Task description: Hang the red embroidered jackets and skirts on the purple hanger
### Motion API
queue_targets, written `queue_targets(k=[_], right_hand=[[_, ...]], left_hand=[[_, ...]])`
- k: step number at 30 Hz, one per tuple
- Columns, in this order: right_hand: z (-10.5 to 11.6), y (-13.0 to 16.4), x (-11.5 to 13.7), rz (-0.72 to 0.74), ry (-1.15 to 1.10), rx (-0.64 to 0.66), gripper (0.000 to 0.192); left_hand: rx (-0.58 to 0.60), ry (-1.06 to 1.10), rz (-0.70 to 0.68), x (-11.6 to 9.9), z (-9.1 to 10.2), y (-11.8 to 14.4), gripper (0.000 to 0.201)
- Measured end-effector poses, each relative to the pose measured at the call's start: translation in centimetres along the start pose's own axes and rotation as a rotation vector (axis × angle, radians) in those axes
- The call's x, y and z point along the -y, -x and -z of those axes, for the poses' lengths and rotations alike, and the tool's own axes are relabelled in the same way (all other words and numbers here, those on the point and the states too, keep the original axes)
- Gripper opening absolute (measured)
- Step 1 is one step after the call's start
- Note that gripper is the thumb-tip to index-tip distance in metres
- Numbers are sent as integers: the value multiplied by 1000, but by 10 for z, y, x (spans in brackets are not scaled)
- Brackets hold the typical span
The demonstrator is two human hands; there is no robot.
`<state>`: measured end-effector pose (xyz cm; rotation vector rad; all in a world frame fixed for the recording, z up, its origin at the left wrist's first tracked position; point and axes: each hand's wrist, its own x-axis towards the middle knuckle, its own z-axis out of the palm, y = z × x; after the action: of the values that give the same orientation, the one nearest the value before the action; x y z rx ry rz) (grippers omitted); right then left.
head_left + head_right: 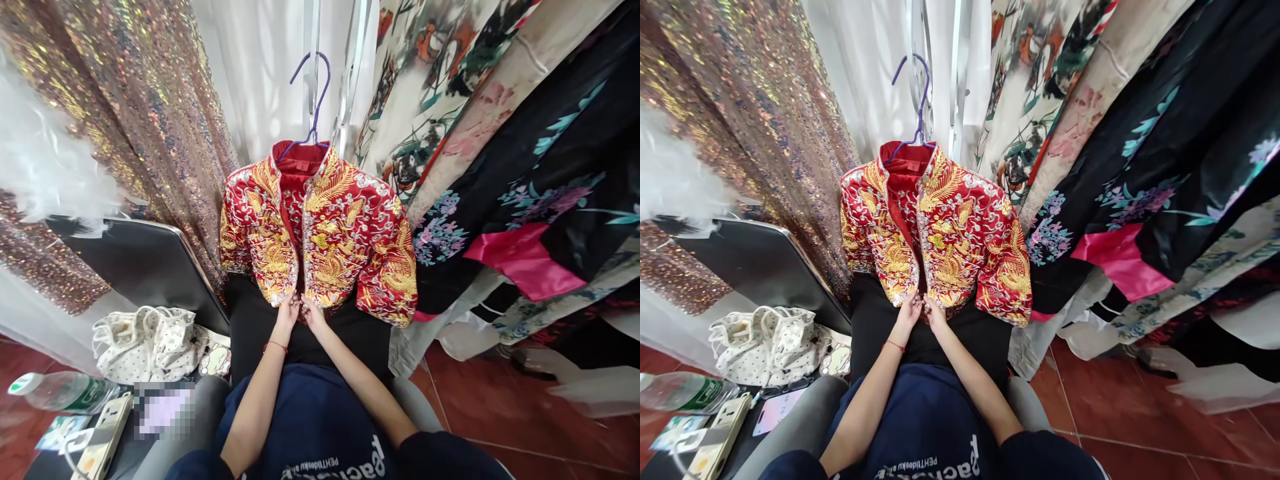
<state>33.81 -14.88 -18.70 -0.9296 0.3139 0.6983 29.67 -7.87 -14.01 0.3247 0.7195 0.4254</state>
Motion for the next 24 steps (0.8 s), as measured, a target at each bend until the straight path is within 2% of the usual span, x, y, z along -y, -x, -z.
queue_targets(k=[5, 11, 17, 24], right_hand=[[-5, 5, -1, -11, -14, 12, 34], [-15, 20, 8, 56, -73, 86, 14], [-28, 40, 16, 151, -121, 141, 25], [-35, 59, 22, 332, -103, 84, 60]], left_hand=[[42, -14, -22, -1, 2, 0, 19], [98, -80, 10, -7, -2, 8, 18], [97, -156, -10, -18, 1, 28, 6], [19, -198, -83, 2, 13, 46, 31]])
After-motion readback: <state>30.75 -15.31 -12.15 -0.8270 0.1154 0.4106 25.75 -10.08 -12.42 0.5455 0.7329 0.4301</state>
